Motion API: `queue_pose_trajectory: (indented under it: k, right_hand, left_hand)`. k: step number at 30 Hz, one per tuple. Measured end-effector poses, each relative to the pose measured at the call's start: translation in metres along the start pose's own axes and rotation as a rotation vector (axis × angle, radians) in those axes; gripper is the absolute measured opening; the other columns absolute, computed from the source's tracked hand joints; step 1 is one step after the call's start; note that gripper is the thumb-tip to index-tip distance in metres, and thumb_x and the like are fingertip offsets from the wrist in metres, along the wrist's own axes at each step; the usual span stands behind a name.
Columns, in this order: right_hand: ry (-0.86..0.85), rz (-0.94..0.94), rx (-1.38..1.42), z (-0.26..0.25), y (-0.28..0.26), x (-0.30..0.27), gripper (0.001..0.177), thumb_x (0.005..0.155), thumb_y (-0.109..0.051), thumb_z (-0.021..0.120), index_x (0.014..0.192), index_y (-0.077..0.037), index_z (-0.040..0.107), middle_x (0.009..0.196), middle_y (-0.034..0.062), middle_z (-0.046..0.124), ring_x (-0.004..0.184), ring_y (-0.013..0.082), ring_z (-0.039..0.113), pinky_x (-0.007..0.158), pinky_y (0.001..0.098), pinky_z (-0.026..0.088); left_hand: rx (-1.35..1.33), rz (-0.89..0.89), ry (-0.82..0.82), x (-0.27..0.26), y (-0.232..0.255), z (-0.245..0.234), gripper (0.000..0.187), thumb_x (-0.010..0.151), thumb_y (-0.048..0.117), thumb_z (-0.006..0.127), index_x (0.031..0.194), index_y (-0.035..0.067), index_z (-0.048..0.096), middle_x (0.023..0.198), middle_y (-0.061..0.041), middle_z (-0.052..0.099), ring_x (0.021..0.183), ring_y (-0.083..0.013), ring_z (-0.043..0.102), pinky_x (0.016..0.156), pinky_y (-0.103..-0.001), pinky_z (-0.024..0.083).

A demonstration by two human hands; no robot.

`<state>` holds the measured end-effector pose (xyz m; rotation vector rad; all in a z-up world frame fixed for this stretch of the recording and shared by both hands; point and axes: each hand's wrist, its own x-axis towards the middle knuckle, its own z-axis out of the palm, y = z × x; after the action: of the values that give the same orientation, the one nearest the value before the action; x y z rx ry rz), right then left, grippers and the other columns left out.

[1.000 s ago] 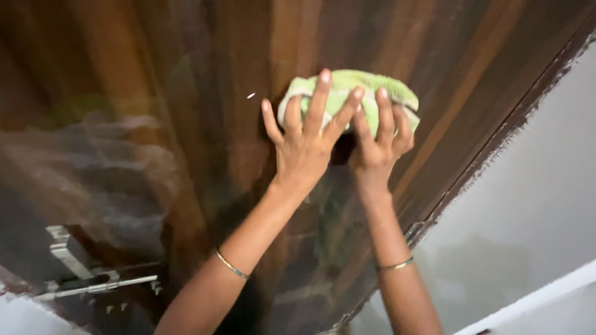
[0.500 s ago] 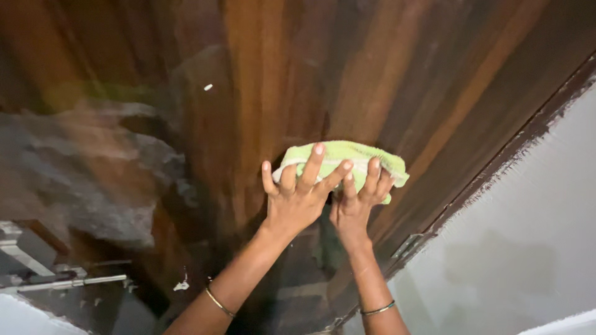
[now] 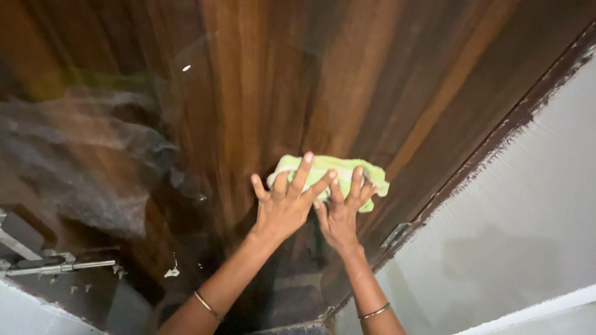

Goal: The person wipes a dark brown wooden door with a light green cloth, moving from the upper section down to the handle area. The person then opens the door and wipes the inner edge and handle.

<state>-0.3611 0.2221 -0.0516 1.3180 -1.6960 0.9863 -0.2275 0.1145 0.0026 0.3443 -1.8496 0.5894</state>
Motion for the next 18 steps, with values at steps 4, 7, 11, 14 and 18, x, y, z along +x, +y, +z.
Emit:
queue_pose_trajectory:
  k: [4, 7, 11, 14, 18]
  right_hand:
    - [0.033, -0.05, -0.041, -0.023, -0.001, 0.054, 0.077, 0.103, -0.038, 0.067, 0.165, -0.029, 0.023, 0.174, 0.021, 0.001, 0.16, 0.0517, 0.001, 0.125, 0.0732, -0.006]
    - [0.083, -0.12, -0.102, -0.05, 0.003, 0.109, 0.075, 0.105, -0.044, 0.066, 0.166, -0.029, 0.024, 0.175, 0.0189, 0.004, 0.161, 0.0484, 0.002, 0.127, 0.0709, -0.006]
    - [0.094, -0.132, -0.174, -0.088, 0.008, 0.181, 0.07, 0.111, -0.05, 0.059, 0.168, -0.026, 0.028, 0.177, 0.0155, 0.007, 0.165, 0.0428, 0.002, 0.127, 0.0645, -0.006]
    - [0.128, -0.151, -0.175, -0.109, 0.012, 0.216, 0.07, 0.115, -0.053, 0.056, 0.171, -0.025, 0.026, 0.175, 0.0123, 0.007, 0.162, 0.0394, 0.002, 0.129, 0.0627, -0.006]
    - [0.157, -0.144, -0.139, -0.112, 0.014, 0.217, 0.067, 0.116, -0.051, 0.055, 0.172, -0.026, 0.027, 0.175, 0.0101, 0.008, 0.163, 0.0377, 0.002, 0.128, 0.0593, -0.003]
  left_hand:
    - [-0.009, -0.037, 0.01, 0.05, -0.005, -0.012, 0.067, 0.101, 0.028, 0.066, 0.162, 0.044, 0.045, 0.171, -0.003, 0.029, 0.136, -0.0289, 0.044, 0.118, -0.069, -0.017]
    - [-0.054, -0.066, 0.048, 0.1, -0.009, -0.021, 0.068, 0.104, 0.024, 0.067, 0.163, 0.041, 0.041, 0.174, -0.006, 0.023, 0.141, -0.0334, 0.041, 0.118, -0.071, -0.017]
    - [-0.141, -0.117, 0.135, 0.169, -0.011, -0.029, 0.079, 0.1, 0.013, 0.068, 0.164, 0.039, 0.031, 0.174, -0.006, 0.016, 0.147, -0.0357, 0.035, 0.122, -0.073, -0.011]
    - [-0.15, -0.147, 0.202, 0.205, -0.006, -0.031, 0.083, 0.1, 0.008, 0.066, 0.165, 0.04, 0.026, 0.171, -0.005, 0.014, 0.149, -0.0351, 0.032, 0.122, -0.071, -0.007]
    - [0.036, -0.162, 0.203, 0.212, 0.003, -0.028, 0.086, 0.099, 0.005, 0.066, 0.165, 0.042, 0.026, 0.17, -0.005, 0.018, 0.147, -0.0326, 0.034, 0.124, -0.07, -0.005]
